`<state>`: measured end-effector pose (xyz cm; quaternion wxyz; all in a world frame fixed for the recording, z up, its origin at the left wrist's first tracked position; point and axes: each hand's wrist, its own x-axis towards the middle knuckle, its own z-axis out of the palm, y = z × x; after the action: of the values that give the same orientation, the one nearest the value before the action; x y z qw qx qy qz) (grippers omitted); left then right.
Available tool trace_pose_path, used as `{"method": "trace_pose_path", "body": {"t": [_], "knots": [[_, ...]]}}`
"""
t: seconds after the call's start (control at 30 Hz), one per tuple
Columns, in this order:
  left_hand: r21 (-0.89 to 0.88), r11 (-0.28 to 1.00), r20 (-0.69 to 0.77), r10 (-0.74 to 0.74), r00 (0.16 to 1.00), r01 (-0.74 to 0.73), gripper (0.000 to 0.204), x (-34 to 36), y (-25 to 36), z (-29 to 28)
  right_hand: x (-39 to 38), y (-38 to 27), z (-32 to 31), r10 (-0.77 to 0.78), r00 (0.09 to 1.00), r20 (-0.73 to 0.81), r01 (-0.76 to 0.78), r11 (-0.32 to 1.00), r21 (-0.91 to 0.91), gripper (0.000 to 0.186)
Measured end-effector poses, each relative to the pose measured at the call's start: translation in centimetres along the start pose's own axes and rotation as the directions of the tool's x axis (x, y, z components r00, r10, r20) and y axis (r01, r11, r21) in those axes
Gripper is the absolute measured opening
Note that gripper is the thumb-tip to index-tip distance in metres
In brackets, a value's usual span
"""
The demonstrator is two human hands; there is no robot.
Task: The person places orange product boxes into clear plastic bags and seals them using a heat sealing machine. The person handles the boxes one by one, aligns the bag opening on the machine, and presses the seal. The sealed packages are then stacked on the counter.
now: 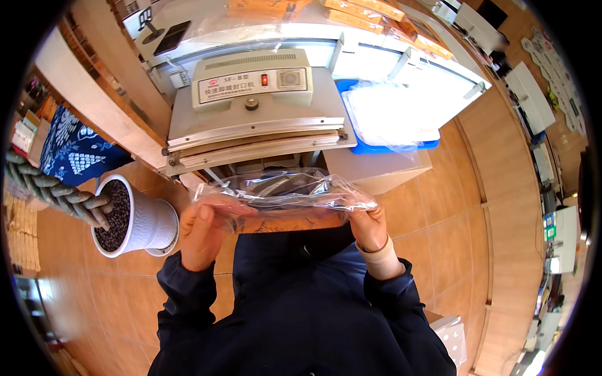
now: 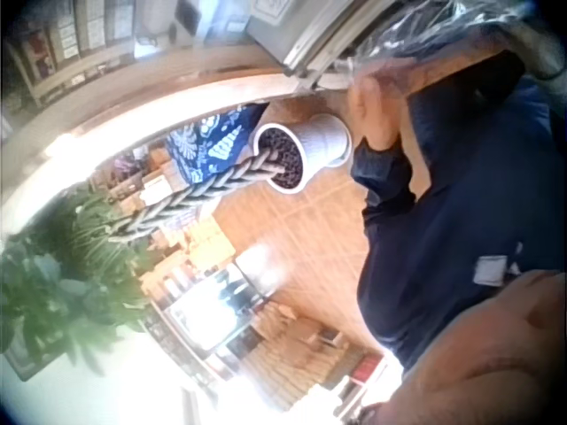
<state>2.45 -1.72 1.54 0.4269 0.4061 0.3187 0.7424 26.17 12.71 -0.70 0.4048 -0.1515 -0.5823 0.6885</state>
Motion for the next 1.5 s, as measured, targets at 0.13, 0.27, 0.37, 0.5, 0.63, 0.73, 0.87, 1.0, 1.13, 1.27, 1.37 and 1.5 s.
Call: {"method": "trace_pose_path", "body": {"t": [0.13,0.27,0.37,0.5,0.63,0.73,0.87,1.0,1.13,1.27,1.37,1.5], "knots": [[0.053,0.997,-0.139,0.061,0.988,-0.055,0.03,-0.1,0.4,0.0,0.7,-2.3,0.1,0.054,0.999,0.0,-0.054,0.998,-0.04,0.025],[0.096,0.994,-0.08,0.049,0.996,-0.042,0.032,0.8,0.9,0.7,1.5,-3.0,-0.6,-0.138,0.99,0.008,0.138,0.985,-0.103,0.019],[0.134,0.991,-0.084,0.038,0.996,-0.027,0.032,0.7,0.8,0.2,1.7,-3.3,-0.4,-0.221,0.974,-0.048,0.215,0.972,-0.098,0.016],[0.134,0.991,-0.1,0.016,0.995,-0.003,0.032,0.3,0.2,-0.6,1.4,-3.7,-1.0,-0.121,0.993,0.0,0.121,0.991,-0.058,0.013],[0.074,0.997,-0.12,0.039,0.992,-0.03,0.031,0.3,-0.2,-0.9,1.3,-3.8,-1.4,-0.067,0.997,0.028,0.065,0.995,0.072,0.011],[0.038,0.999,-0.114,0.026,0.993,-0.022,0.029,0.3,-0.1,-1.3,1.4,-4.3,-1.4,0.002,1.0,0.021,-0.004,0.995,0.096,0.013],[0.192,0.978,-0.109,0.107,0.988,-0.084,0.026,0.3,0.5,-1.2,1.3,-5.0,-1.3,-0.044,0.995,0.094,0.045,0.999,-0.006,0.017],[0.208,0.975,-0.123,0.099,0.987,-0.072,0.024,0.3,1.2,-0.1,1.3,-6.7,-1.3,-0.034,0.991,0.129,0.04,0.998,-0.046,0.019],[0.237,0.97,-0.087,0.082,0.993,-0.059,0.023,0.3,1.0,0.7,1.6,-8.7,-2.5,0.056,0.977,0.206,0.014,0.945,-0.327,0.024],[0.355,0.934,0.0,0.04,0.999,-0.038,0.02,0.4,1.1,0.9,2.6,-10.3,-3.0,0.102,0.937,0.335,0.162,0.724,-0.671,0.028],[0.376,0.923,0.07,0.058,0.996,-0.08,0.019,0.6,1.2,1.7,3.0,-11.4,-2.9,0.081,0.943,0.322,0.204,0.623,-0.755,0.028],[0.436,0.899,0.086,0.009,0.996,-0.046,0.018,0.5,1.3,1.4,3.3,-12.6,-2.2,0.092,0.963,0.253,0.174,0.504,-0.846,0.02]]}}
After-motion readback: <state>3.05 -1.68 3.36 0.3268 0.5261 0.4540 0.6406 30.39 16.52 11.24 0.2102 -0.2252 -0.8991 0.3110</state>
